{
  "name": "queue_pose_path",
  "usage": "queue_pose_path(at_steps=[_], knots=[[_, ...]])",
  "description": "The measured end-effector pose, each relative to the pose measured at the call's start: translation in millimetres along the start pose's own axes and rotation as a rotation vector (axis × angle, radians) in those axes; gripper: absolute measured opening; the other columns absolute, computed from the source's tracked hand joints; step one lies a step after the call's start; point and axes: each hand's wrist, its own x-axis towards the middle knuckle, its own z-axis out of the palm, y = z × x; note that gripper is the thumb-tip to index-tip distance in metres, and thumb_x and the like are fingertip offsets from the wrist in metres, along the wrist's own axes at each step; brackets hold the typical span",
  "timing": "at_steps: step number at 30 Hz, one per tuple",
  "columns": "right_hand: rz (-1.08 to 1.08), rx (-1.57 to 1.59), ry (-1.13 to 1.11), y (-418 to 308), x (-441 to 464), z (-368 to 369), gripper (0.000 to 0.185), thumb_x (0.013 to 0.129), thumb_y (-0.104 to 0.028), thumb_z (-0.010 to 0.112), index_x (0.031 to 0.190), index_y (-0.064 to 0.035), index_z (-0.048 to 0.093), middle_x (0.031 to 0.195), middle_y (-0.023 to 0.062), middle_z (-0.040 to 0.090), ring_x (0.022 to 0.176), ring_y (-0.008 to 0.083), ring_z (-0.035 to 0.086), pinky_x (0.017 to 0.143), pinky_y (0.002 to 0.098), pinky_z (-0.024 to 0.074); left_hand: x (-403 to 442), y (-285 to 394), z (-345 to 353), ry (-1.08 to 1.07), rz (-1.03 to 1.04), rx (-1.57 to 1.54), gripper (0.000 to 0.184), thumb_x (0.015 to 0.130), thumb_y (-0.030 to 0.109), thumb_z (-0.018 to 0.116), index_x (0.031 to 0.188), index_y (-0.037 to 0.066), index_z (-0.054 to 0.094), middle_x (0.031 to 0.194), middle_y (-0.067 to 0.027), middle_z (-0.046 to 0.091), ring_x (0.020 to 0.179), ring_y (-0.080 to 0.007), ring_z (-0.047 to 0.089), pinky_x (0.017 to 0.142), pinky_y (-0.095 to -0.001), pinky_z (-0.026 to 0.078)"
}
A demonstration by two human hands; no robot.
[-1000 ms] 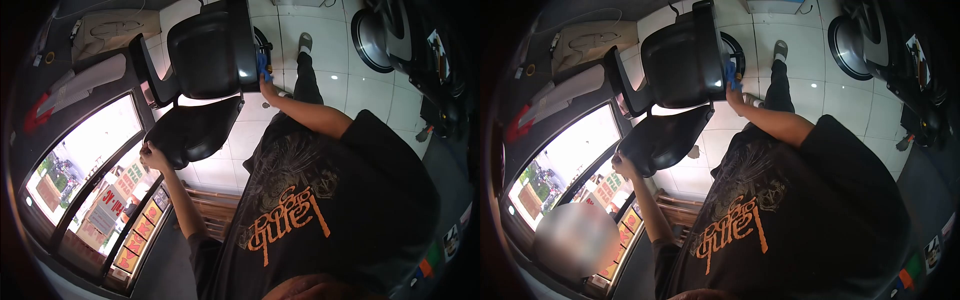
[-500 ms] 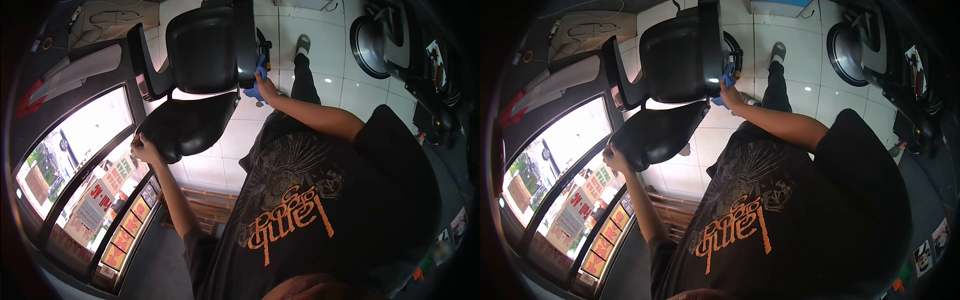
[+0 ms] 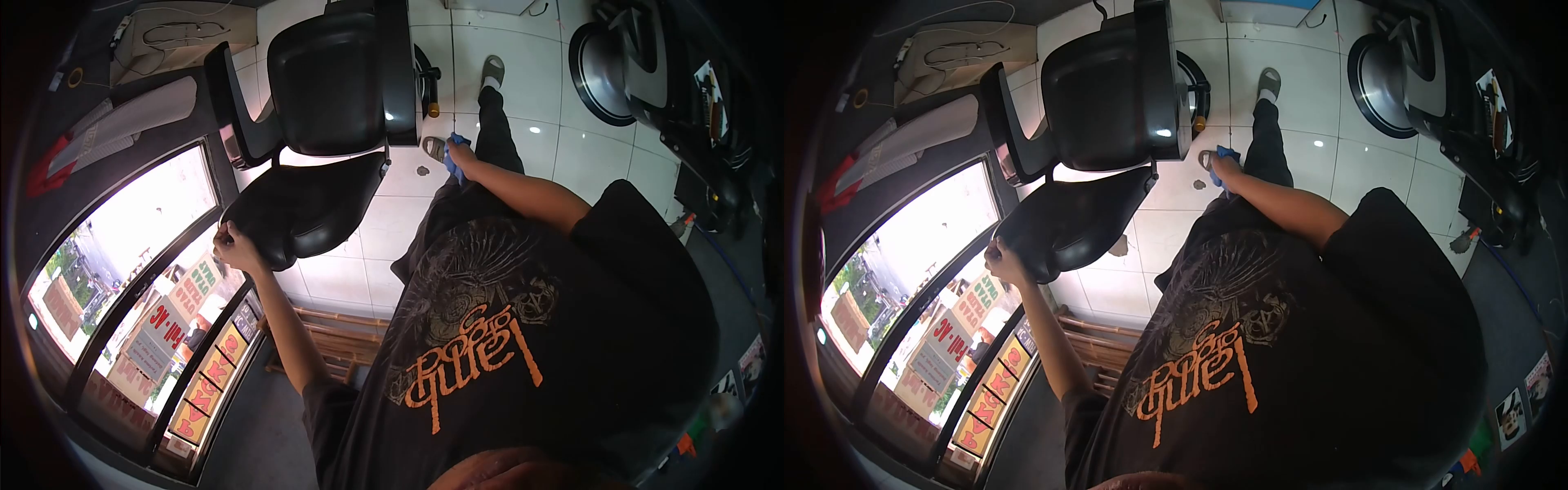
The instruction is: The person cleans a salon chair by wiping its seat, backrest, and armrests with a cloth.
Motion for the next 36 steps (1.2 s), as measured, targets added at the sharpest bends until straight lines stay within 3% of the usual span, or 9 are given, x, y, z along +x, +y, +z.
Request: queue_pose_path(at_steps=[5, 6, 13, 18, 20, 25, 29, 30, 36], knots=[[-0.04, 0.334, -0.165, -16, 73, 39, 0.068, 0.104, -0.059, 0.042, 0.119, 0.0019, 0.068, 0.105, 0.015, 0.073, 0.09, 0.0281, 0.066, 0.082, 0.0435, 0.0468, 2, -7, 2, -0.003, -0.004, 0.014, 0.027, 0.094, 0.032, 0.073, 0.101, 0.006, 0.071, 0.101, -0.0119, 0.062, 0.094, -0.0275, 0.063, 0.089, -0.045, 0.05], [0.065, 0.384, -0.247, -60, 25, 15, 0.069, 0.104, -0.061, 0.044, 0.141, -0.004, 0.054, 0.117, 0.0115, 0.067, 0.109, 0.0276, 0.066, 0.096, 0.0478, 0.0481, 4, -11, 4, 0.001, 0.004, 0.019, 0.027, 0.094, 0.032, 0.073, 0.101, 0.006, 0.071, 0.102, -0.0123, 0.062, 0.094, -0.0277, 0.063, 0.089, -0.0453, 0.051], [0.082, 0.493, 0.016, -137, -30, 17, 0.072, 0.104, -0.063, 0.044, 0.144, -0.0025, 0.05, 0.14, 0.0152, 0.056, 0.129, 0.027, 0.055, 0.102, 0.0468, 0.0468, 2, -3, 1, -0.003, -0.033, -0.031, 0.031, 0.093, 0.032, 0.073, 0.104, 0.004, 0.072, 0.106, -0.0163, 0.064, 0.096, -0.0323, 0.068, 0.089, -0.0454, 0.053], [-0.206, 0.582, 0.029, -196, -73, -46, 0.064, 0.104, -0.061, 0.049, 0.125, -0.0027, 0.064, 0.102, 0.0097, 0.074, 0.091, 0.0212, 0.07, 0.078, 0.0368, 0.0536, 4, -6, 1, 0.014, -0.044, -0.056, 0.032, 0.092, 0.035, 0.074, 0.104, 0.005, 0.074, 0.109, -0.0168, 0.066, 0.098, -0.0347, 0.068, 0.093, -0.0482, 0.052], [-0.625, 0.54, 0.221, -229, -71, -64, 0.06, 0.105, -0.059, 0.047, 0.104, -0.0041, 0.071, 0.092, 0.017, 0.075, 0.071, 0.0277, 0.07, 0.064, 0.0417, 0.0515, 6, -14, 7, 0.035, -0.047, -0.045, 0.03, 0.092, 0.036, 0.074, 0.105, 0.008, 0.075, 0.109, -0.0169, 0.067, 0.102, -0.0365, 0.067, 0.094, -0.0505, 0.051], [-1.292, -0.267, 0.586, -293, -36, -91, 0.057, 0.106, -0.051, 0.047, 0.13, -0.003, 0.066, 0.115, 0.0259, 0.071, 0.108, 0.042, 0.068, 0.094, 0.0475, 0.0536, 5, -12, 8, 0.046, -0.083, -0.014, 0.035, 0.091, 0.043, 0.072, 0.105, 0.011, 0.073, 0.115, -0.0162, 0.066, 0.114, -0.0383, 0.06, 0.1, -0.0537, 0.047], [-1.55, -0.963, 0.717, -242, -3, -62, 0.053, 0.101, -0.041, 0.058, 0.141, -0.0065, 0.06, 0.149, 0.0176, 0.055, 0.137, 0.0425, 0.051, 0.113, 0.0549, 0.0407, 6, -20, 11, 0.069, -0.089, -0.036, 0.038, 0.09, 0.047, 0.071, 0.106, 0.012, 0.073, 0.121, -0.0162, 0.063, 0.118, -0.0399, 0.058, 0.104, -0.0565, 0.043], [-1.499, -0.93, 0.621, -221, -11, -50, 0.055, 0.097, -0.035, 0.064, 0.144, -0.0081, 0.057, 0.159, 0.0139, 0.045, 0.146, 0.0436, 0.039, 0.118, 0.0581, 0.0338, 5, -18, 10, 0.071, -0.09, -0.051, 0.038, 0.09, 0.047, 0.071, 0.106, 0.012, 0.073, 0.121, -0.016, 0.063, 0.118, -0.04, 0.058, 0.104, -0.0562, 0.043], [-1.429, -0.931, 0.395, -109, -87, -5, 0.064, 0.091, -0.031, 0.07, 0.148, -0.0063, 0.054, 0.162, 0.0141, 0.039, 0.148, 0.0424, 0.036, 0.121, 0.0553, 0.0311, -1, 1, 1, 0.094, -0.125, -0.152, 0.026, 0.09, 0.037, 0.074, 0.1, 0.013, 0.075, 0.112, -0.0137, 0.065, 0.109, -0.0349, 0.061, 0.099, -0.0489, 0.047]])
